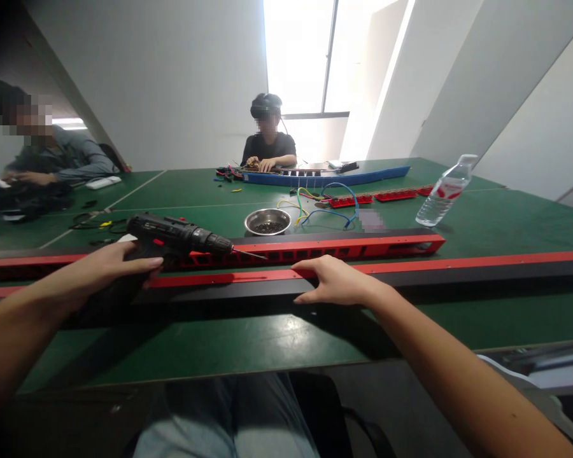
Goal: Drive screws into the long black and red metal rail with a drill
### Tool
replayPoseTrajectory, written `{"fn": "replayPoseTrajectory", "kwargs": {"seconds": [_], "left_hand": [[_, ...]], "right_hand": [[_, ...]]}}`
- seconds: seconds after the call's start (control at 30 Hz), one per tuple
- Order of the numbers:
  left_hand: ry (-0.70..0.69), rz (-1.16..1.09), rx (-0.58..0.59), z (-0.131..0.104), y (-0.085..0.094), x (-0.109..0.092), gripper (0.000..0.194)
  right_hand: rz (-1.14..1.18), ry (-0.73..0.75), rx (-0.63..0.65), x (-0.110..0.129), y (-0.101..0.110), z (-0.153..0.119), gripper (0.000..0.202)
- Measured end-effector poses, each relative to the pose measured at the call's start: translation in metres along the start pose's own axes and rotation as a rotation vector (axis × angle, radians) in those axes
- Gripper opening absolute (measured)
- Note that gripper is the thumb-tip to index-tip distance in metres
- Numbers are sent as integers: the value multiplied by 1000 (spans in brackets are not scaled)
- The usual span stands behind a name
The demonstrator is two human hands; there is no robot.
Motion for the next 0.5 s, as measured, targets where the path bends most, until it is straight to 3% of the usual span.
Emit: {"fn": "replayPoseTrajectory", "kwargs": {"seconds": [0.1, 0.3, 0.5], "left_hand": [[-23, -55, 95, 8, -16, 3, 33], [-7, -400, 207, 22, -43, 10, 32], [-45, -452, 312, 25, -51, 19, 23]], "right_hand": [[46, -38, -20, -11, 7, -14, 78], [102, -109, -63, -23, 13, -28, 75], [152, -174, -59, -25, 13, -31, 74]]}}
Point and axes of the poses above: each hand's wrist, its own z-axis towards the middle knuckle, its own y-axis out of the back of the hand, x = y × z, the point moved 6 cm from there along z, towards the middle knuckle, and after that the axes turned 9 degrees about y, right-handed, at the moved point
